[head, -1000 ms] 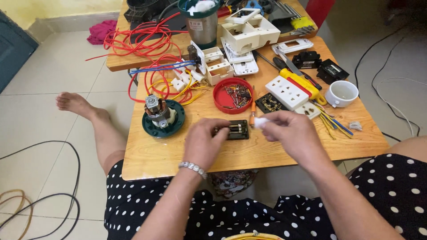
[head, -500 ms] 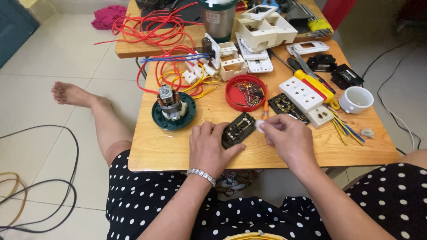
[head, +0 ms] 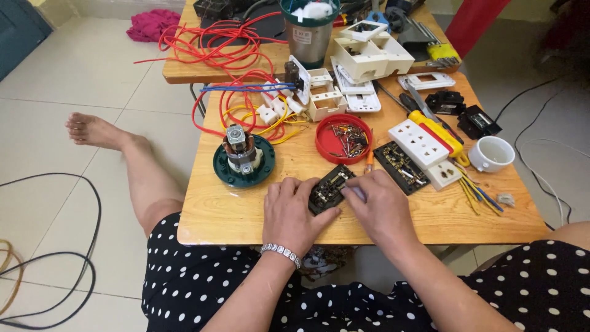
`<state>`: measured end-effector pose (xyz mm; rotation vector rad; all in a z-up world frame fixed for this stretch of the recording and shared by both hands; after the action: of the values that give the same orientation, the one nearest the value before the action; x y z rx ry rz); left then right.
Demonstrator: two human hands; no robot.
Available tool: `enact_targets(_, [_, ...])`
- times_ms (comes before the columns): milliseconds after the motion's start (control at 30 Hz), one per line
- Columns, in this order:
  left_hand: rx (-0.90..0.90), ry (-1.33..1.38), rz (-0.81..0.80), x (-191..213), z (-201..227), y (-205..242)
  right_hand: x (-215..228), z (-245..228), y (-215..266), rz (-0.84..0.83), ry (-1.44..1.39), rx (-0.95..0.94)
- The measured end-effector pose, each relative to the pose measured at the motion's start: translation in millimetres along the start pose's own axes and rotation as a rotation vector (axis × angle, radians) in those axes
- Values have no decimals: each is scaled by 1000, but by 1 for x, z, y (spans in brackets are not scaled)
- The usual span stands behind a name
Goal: The person sits on the floor and cleans a black electrical component using a white cloth. They wipe the component's surface and crevices while holding it in their hands. The workspace is cluttered with various electrical parts, wires, and tools.
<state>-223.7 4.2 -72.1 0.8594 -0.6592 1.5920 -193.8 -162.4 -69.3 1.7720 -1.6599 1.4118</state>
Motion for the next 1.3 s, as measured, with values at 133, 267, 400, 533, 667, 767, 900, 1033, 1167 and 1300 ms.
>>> enact_targets(133, [0,-11,-8,-1,0,0,8,-2,-4,2,-100,-131])
enact_targets(267, [-15,-10,22,-2,0,1,10,5,-3,65,-139,-190])
enact_targets(400, [-11,-2,23,-2,-1,1,5,7,-3,-29,-29,-186])
enact_targets(533, [-5,-11,25,-1,-1,0,-1,-6,0,-77,-50,-106])
enact_targets(667, [14,-18,-3,2,1,1,8,-8,-4,-141,-76,-111])
enact_targets(767, [20,-21,-16,3,1,2,13,-10,-9,-119,-72,-107])
enact_targets(900, [29,-2,-13,2,1,2,9,-16,-6,-168,-108,-119])
enact_targets(1033, [30,-23,-2,0,0,0,3,-11,-2,-163,-91,-93])
enact_targets(1167, [21,-24,6,0,-1,1,-4,5,-6,-85,-68,-90])
enact_targets(1300, [20,-15,14,0,0,1,1,-10,1,-128,-92,-93])
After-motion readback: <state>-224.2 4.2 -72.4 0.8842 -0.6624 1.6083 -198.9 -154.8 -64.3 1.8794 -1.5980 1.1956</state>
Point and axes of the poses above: each hand's wrist, its own y-axis away from the middle knuckle, its own x-axis out of the back of the hand, z = x × y, the point moved 1 cm from there along -y, towards the middle knuckle, and after that the axes turned 7 degrees about x, right-handed, at the moved point
